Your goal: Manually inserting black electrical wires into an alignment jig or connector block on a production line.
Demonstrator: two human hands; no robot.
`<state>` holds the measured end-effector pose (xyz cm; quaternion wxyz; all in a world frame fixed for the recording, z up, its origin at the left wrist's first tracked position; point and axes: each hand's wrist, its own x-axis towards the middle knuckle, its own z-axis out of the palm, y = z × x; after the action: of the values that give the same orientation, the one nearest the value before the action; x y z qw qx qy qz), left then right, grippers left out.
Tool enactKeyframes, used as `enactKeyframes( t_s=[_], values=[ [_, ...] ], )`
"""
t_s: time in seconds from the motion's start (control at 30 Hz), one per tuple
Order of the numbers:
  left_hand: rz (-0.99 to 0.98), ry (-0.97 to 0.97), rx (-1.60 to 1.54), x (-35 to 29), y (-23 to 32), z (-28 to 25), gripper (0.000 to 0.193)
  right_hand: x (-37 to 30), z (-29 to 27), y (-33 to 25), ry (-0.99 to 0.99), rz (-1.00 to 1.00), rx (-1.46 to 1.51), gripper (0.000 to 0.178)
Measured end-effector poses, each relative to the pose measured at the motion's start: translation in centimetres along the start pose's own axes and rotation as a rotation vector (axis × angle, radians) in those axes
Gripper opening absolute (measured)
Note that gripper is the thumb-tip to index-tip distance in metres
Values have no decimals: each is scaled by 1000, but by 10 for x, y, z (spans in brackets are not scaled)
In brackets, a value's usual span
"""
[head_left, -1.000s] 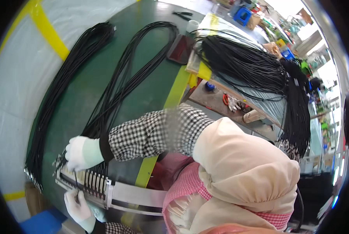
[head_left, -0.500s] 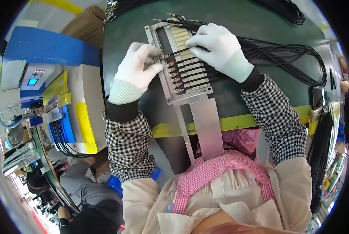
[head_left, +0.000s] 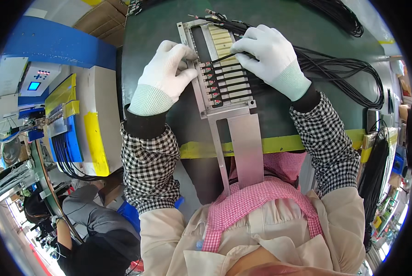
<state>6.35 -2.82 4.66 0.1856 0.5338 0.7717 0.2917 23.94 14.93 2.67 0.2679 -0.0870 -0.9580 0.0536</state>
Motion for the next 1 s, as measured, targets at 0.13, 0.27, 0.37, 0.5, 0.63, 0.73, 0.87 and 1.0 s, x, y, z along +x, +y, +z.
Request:
enactKeyframes(
  t_s=[0.13, 0.27, 0.37, 0.5, 0.63, 0.73, 0.87, 1.0],
  values=[
    [173, 54, 185, 1, 0, 1, 26, -5, 3, 3, -43, 108, 288, 11],
    [156, 46, 179, 0, 4, 6, 28, -6, 6, -1, -29, 216, 415, 11],
    [124, 36, 142, 0, 7, 6, 28, -7, 6, 1, -31, 259, 529, 11],
    [38, 17, 35, 0, 7, 4, 28, -7, 7, 6, -56, 271, 744, 11],
    [82, 38, 77, 0, 6, 5, 29, -7, 12, 5, -32, 139, 366, 12],
    [211, 80, 200, 2, 6, 6, 31, -6, 11, 2, -45, 114, 270, 12],
    [363, 104, 373, 6, 9, 12, 33, -6, 9, 4, -71, 86, 183, 14],
    [428, 57, 526, 11, 14, 24, 35, -6, 4, 10, -113, 66, 212, 16]
  ],
)
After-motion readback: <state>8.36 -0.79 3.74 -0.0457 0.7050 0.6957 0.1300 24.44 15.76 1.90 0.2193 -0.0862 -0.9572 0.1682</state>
